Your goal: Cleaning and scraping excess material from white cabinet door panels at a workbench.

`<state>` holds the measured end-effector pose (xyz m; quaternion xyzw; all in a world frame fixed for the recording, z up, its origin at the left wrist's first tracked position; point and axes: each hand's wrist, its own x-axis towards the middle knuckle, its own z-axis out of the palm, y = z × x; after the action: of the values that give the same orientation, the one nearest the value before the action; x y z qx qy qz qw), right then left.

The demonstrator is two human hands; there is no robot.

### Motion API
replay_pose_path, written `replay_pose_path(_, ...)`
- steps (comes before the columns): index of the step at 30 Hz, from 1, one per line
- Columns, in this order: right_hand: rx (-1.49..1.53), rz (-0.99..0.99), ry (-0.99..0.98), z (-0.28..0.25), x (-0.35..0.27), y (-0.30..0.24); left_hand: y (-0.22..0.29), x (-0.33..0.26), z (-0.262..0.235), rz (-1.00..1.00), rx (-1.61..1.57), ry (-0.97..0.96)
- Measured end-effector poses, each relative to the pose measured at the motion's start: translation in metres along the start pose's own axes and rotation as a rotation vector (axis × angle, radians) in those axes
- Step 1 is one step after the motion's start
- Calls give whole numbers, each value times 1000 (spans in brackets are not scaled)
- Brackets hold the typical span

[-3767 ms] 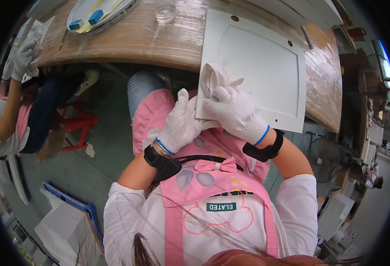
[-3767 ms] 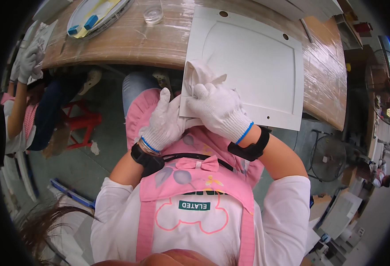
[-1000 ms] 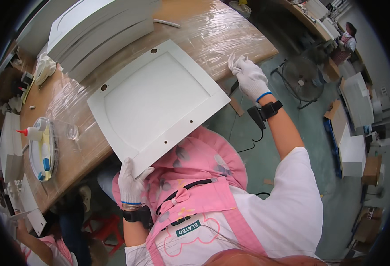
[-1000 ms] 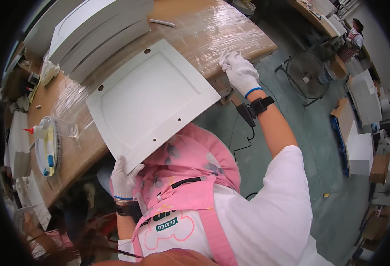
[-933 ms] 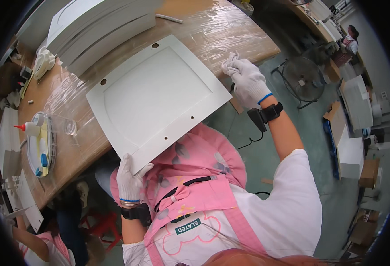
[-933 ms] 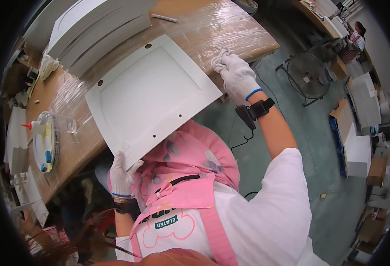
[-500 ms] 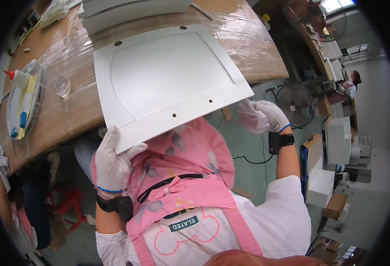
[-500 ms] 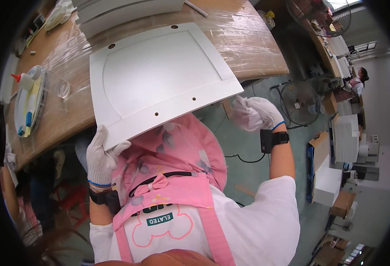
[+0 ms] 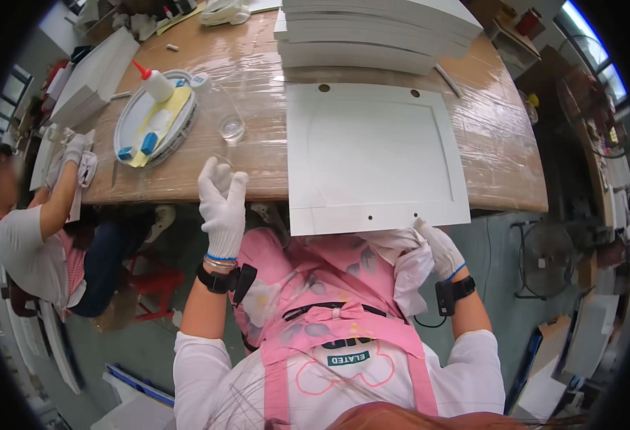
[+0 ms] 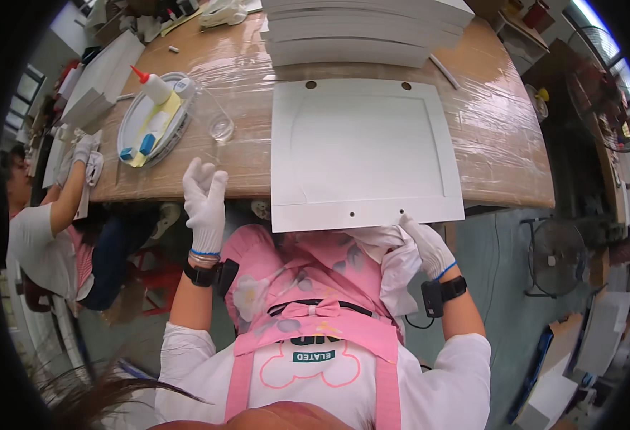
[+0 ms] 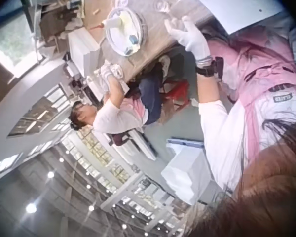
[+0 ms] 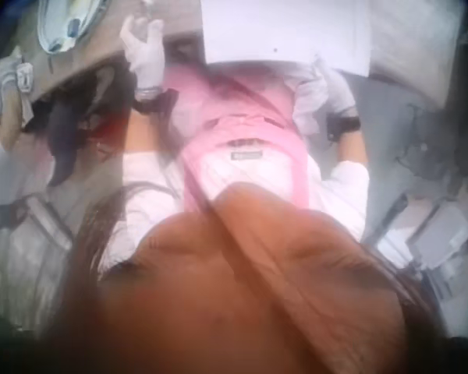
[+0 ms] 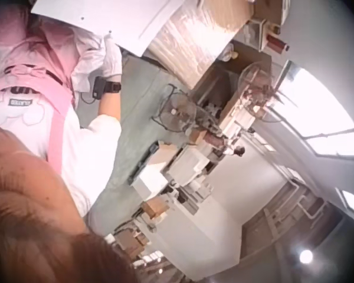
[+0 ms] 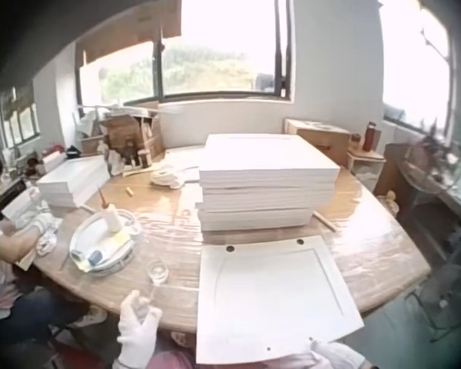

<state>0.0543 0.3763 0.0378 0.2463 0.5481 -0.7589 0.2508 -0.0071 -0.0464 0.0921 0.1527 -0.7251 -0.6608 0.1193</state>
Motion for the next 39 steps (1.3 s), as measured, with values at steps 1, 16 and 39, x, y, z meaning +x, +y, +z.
replay_pose_path(1, 6, -1, -26, 7, 1, -2, 4, 19, -1, 235, 123, 133)
replay_pose_path(16, -57, -73, -40, -102, -76, 41, 40, 86, 57, 267, 146, -323)
replay_pose_path(39, -359, -88, 109, -136, -73, 84, 82, -67, 244, 1066, 1086, -874)
